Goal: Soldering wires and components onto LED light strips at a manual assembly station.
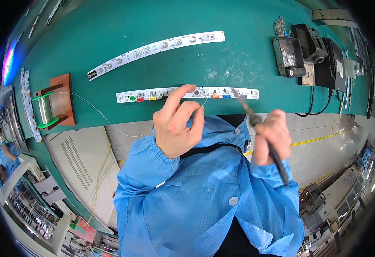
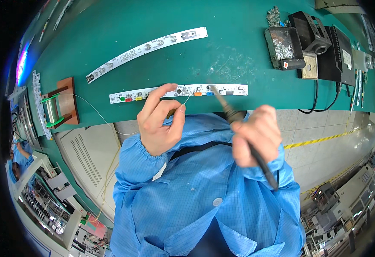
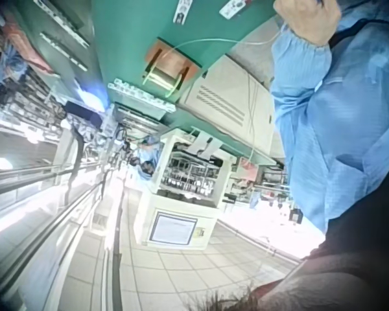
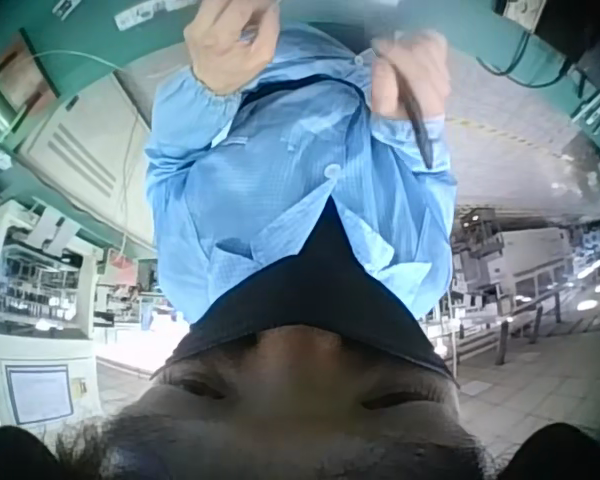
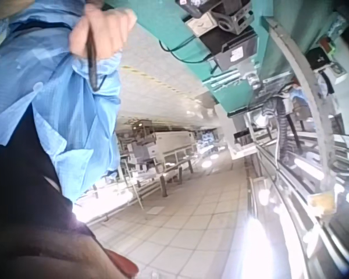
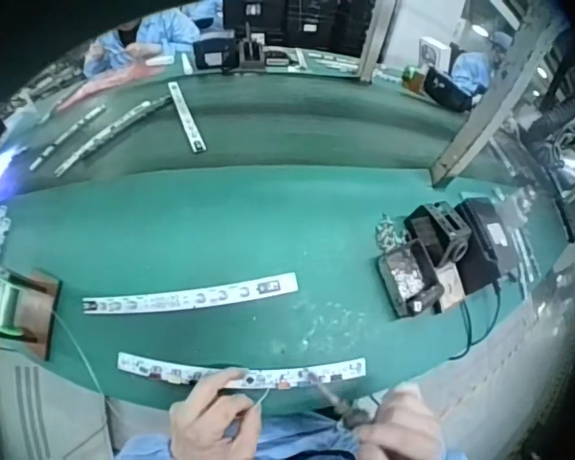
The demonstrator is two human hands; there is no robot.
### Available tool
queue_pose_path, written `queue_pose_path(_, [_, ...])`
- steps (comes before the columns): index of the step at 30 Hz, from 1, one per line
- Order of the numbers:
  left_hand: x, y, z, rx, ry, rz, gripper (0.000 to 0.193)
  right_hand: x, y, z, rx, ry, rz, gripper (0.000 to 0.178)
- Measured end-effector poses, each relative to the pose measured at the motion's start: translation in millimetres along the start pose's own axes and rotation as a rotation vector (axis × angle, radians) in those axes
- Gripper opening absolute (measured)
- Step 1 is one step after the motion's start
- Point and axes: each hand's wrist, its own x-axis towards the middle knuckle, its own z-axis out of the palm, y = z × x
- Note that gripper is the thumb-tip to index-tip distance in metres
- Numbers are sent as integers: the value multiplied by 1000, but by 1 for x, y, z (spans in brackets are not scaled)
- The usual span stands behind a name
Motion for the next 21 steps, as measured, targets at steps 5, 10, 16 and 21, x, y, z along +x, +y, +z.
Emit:
queue_pose_path(5, [1,0,0,-4,-4,-16,7,6,-24,29,-96,35,-96,18])
queue_pose_path(10, [2,-2,1,-10,4,-23,7,9,-25,33,-130,-14,-75,19])
queue_pose_path(16, [3,-6,4,-1,53,24,11,9,-28,34,-151,-55,-60,19])
queue_pose_path(21, [6,-6,4,-24,31,9,11,7,-29,36,-165,-41,-52,19])
